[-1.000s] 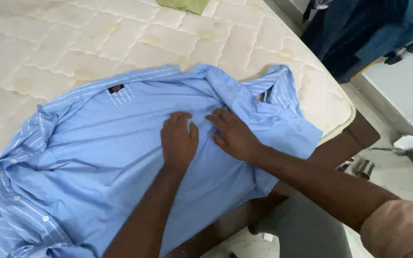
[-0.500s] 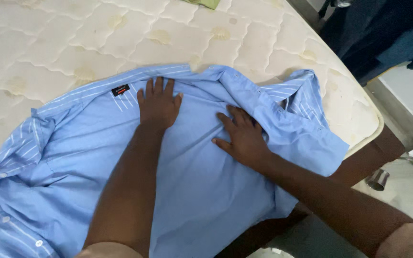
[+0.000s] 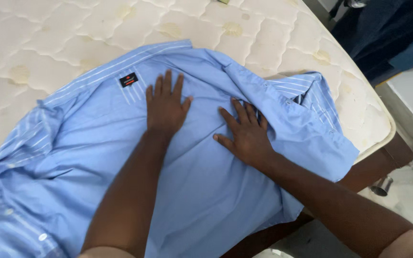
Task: The person lays a blue striped shirt on a mattress, buttons it, and places it on a blue hanger. The shirt is then adjusted on the hanger and left on the mattress.
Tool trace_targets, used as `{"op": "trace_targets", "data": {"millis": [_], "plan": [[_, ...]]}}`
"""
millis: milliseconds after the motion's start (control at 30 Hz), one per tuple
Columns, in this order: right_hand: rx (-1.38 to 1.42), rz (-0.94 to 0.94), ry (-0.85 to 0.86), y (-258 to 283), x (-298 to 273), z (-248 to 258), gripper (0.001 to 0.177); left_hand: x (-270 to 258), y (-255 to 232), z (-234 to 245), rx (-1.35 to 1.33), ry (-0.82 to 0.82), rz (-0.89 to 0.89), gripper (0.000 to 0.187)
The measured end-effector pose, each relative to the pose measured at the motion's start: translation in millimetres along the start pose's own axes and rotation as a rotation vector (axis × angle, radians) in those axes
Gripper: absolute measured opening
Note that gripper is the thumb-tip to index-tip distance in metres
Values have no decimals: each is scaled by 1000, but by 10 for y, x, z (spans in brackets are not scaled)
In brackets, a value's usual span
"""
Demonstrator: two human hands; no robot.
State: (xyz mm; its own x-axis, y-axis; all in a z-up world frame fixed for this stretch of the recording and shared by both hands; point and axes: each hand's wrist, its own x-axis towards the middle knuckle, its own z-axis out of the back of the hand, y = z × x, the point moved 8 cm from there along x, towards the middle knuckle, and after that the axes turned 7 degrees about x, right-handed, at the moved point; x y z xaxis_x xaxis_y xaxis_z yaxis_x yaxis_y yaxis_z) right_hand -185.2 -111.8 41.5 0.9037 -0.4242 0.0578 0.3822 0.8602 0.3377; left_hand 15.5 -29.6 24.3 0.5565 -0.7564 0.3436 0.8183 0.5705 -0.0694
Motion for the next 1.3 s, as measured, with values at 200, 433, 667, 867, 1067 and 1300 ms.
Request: {"op": "trace_targets", "data": {"millis": [200,433,667,867,1067,1300], "plan": [[31,98,15,383,-63,-30,72,-642,460,265,-19,-22,165,62],[78,283,115,1088,-136,-298,72,-1330,1610,682,275,-43,455,70],[128,347,64,1462,-24,-424,68,-1623,2222,1172,11,-219,374,32],[168,395,12,1824,67,-460,60,-2572,3249,1852,279,-274,518,27],[220,460,-4,2215,65,-476,53,-3872,4293,1973,630,-192,784,33],[501,763,52,3321,-100,-588,40,-4400,4603,1786,597,-67,1066,32]]}}
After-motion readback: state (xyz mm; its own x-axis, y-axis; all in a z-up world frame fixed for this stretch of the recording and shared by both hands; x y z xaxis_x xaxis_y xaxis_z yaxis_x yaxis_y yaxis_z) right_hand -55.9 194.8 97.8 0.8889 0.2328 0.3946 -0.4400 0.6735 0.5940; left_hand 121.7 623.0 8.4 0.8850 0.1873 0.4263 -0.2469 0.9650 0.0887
